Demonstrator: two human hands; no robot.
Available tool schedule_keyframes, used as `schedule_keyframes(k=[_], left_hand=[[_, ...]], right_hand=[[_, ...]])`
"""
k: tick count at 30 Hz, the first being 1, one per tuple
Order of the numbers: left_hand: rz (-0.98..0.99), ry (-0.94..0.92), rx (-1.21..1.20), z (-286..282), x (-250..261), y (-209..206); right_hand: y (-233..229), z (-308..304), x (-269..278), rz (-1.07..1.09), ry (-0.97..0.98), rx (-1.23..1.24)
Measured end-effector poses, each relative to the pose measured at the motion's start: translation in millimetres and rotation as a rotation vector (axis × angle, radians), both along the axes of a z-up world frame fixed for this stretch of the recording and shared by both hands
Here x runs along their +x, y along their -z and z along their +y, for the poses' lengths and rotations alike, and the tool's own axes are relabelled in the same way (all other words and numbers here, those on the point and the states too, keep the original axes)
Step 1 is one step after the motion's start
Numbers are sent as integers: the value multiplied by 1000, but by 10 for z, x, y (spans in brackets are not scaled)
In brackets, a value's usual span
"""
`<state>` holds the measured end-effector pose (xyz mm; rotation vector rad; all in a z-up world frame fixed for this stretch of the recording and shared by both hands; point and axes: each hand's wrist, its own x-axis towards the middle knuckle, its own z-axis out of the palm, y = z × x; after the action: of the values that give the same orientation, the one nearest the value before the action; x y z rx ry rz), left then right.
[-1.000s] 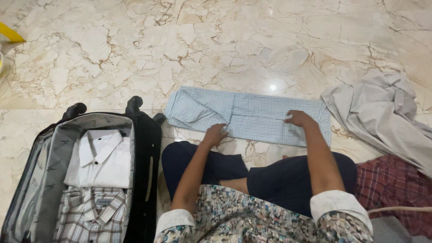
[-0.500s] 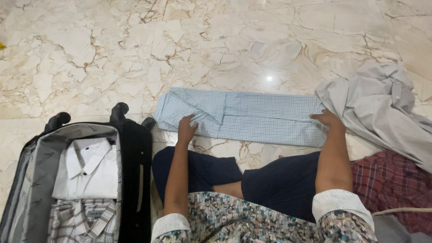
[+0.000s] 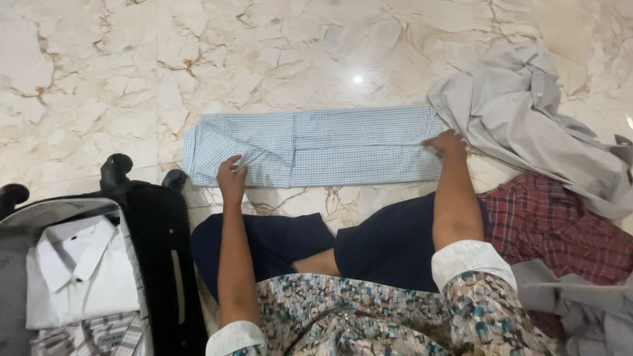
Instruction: The person folds shirts by hand on the floor, smoothing the fabric and folding the sleeves, then places the items into an open suitcase.
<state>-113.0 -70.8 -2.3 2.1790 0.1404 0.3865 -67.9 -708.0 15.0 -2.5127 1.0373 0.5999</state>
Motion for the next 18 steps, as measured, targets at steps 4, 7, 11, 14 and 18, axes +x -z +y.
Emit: schedule_keyframes(k=[4, 7, 11, 14, 18], left_hand=[[21, -29, -61, -9, 41, -57], [19, -41, -96, -10, 39, -52], [33, -42, -124, -36, 56, -57], [74, -57, -106, -65, 76, -90], [98, -60, -133, -89, 77, -110]], right_hand=[[78, -38, 20, -12, -85, -53], [123, -27, 52, -31, 108, 57], [193, 21, 52, -122, 51, 61], [198, 40, 102, -144, 25, 84], [212, 63, 102, -208, -23, 119]])
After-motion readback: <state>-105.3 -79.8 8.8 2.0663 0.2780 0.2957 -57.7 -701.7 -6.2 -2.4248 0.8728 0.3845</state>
